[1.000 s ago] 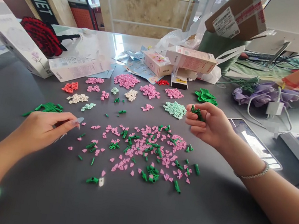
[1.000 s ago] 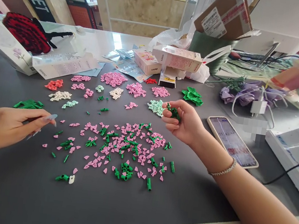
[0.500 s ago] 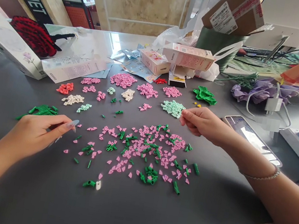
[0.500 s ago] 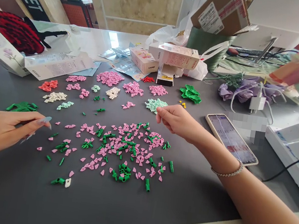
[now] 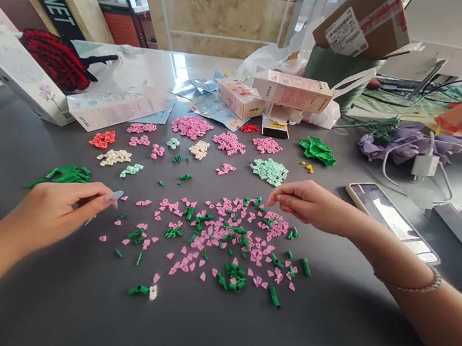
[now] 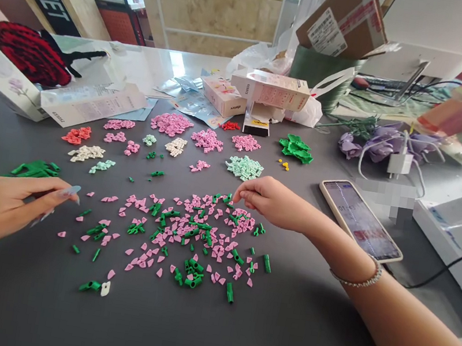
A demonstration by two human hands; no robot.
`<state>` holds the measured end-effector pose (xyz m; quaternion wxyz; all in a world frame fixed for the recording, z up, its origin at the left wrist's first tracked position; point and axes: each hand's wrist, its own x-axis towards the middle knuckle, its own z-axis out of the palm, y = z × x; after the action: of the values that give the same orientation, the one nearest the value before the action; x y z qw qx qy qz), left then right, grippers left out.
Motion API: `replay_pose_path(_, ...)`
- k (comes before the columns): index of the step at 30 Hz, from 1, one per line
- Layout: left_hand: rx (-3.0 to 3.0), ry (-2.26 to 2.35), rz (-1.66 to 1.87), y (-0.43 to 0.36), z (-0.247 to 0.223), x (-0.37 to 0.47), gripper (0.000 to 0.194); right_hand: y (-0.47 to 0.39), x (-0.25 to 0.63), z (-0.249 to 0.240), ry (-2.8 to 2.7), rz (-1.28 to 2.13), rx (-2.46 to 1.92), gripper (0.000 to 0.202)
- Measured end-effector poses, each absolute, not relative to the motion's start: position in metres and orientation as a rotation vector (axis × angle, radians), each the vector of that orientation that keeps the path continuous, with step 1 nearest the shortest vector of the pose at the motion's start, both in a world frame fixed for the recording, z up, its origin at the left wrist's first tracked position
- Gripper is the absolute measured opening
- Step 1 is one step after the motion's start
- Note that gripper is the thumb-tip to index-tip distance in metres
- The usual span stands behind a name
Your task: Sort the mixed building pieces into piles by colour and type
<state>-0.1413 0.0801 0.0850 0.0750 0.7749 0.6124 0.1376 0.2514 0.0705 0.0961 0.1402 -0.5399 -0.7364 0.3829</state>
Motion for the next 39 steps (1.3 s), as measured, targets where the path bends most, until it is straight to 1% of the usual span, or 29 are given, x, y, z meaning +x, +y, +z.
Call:
replay_pose_path(5, 2.338, 1.809, 0.425, 0.078, 0.087, -0.139, 0.054, 0.073, 0.256, 0.09, -2.001, 1.006, -1.609, 0.036)
replay_pose_path(12, 2.351, 1.788, 0.453, 0.079, 0.086, -0.14, 0.052, 0.078, 0.261, 0.086, -1.498, 1.278, -1.483, 0.049)
replay_pose_path(16, 2.332, 1.802, 0.439, 0.078, 0.086, -0.139, 0.054, 0.082, 0.263, 0.085, -1.296, 1.351, -1.448, 0.047)
replay_pose_path(19, 2.316, 1.814, 0.418, 0.078, 0.087, -0.139, 0.054, 0.082, 0.263, 0.084, -1.331, 1.315, -1.445, 0.04)
replay_pose_path(25, 2.364, 1.77, 0.44, 0.08, 0.083, -0.142, 0.053, 0.078, 0.258, 0.083, -1.764, 1.109, -1.518, 0.028)
replay_pose_path(30, 2.484, 1.712, 0.496, 0.087, 0.077, -0.151, 0.047, 0.075, 0.251, 0.082, -2.208, 0.696, -1.558, 0.027)
replay_pose_path(35, 2.521, 1.647, 0.667, 0.091, 0.074, -0.149, 0.038, 0.072, 0.244, 0.068, -2.285, 0.467, -1.606, 0.029)
replay_pose_path(39, 2.549, 1.553, 0.74, 0.092, 0.072, -0.149, 0.032, 0.069, 0.238, 0.055, -2.279, 0.306, -1.599, 0.028)
